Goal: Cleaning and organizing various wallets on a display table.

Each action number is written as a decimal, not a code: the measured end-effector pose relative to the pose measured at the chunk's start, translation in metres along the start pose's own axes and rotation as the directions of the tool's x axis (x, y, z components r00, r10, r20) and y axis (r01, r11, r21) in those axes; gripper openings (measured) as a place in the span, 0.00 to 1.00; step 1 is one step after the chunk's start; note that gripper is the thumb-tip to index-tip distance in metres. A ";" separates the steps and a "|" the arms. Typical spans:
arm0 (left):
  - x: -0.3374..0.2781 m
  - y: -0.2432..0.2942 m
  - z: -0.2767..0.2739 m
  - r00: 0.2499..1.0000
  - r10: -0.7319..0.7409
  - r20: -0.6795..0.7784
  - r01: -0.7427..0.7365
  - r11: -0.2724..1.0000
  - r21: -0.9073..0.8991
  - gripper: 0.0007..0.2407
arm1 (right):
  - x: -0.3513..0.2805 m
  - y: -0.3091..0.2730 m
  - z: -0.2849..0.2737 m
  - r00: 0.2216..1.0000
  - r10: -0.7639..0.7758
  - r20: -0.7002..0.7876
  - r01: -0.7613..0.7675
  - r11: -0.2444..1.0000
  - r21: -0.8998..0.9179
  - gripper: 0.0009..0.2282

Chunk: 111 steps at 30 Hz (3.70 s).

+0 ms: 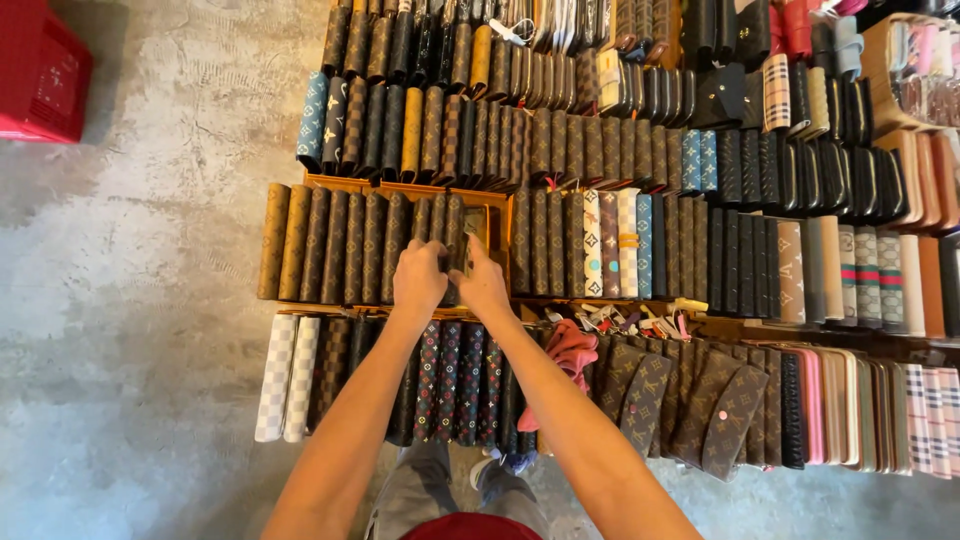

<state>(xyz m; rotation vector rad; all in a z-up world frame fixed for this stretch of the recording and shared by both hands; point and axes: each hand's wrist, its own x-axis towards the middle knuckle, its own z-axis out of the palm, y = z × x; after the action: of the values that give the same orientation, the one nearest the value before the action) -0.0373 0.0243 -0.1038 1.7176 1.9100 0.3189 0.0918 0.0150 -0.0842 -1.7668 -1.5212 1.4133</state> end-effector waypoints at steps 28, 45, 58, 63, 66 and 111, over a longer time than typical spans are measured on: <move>-0.143 0.267 0.143 0.855 0.483 0.188 -0.462 0.875 -0.148 0.09 | -0.189 0.191 -0.211 0.779 0.010 -0.627 -0.050 0.998 -0.047 0.17; -0.225 0.271 0.179 0.889 0.230 0.396 -0.379 0.854 0.355 0.43 | -0.253 0.286 -0.241 0.666 0.412 -0.623 -0.477 0.876 0.069 0.48; -0.212 0.272 0.131 0.899 0.145 0.413 -0.231 0.959 0.166 0.38 | -0.246 0.266 -0.251 0.714 0.387 -0.583 -0.421 0.903 0.084 0.33; -0.214 0.240 0.135 0.917 0.318 0.241 -0.367 0.910 0.194 0.26 | -0.265 0.191 -0.247 0.656 0.339 -0.675 -0.404 0.912 0.066 0.30; -0.176 0.198 0.177 0.906 0.376 0.195 -0.403 0.907 0.124 0.22 | -0.264 0.139 -0.239 0.674 0.321 -0.665 -0.378 0.924 0.062 0.31; 0.056 0.048 0.031 0.970 0.135 0.201 -0.205 0.899 0.388 0.21 | 0.008 0.022 -0.058 0.967 0.084 -0.239 -0.142 0.961 -0.237 0.28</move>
<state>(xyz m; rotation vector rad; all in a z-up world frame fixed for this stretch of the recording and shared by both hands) 0.0176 0.0807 -0.1182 2.1120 1.7908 -0.1765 0.1524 0.0319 -0.0819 -2.1169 -1.5513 1.0570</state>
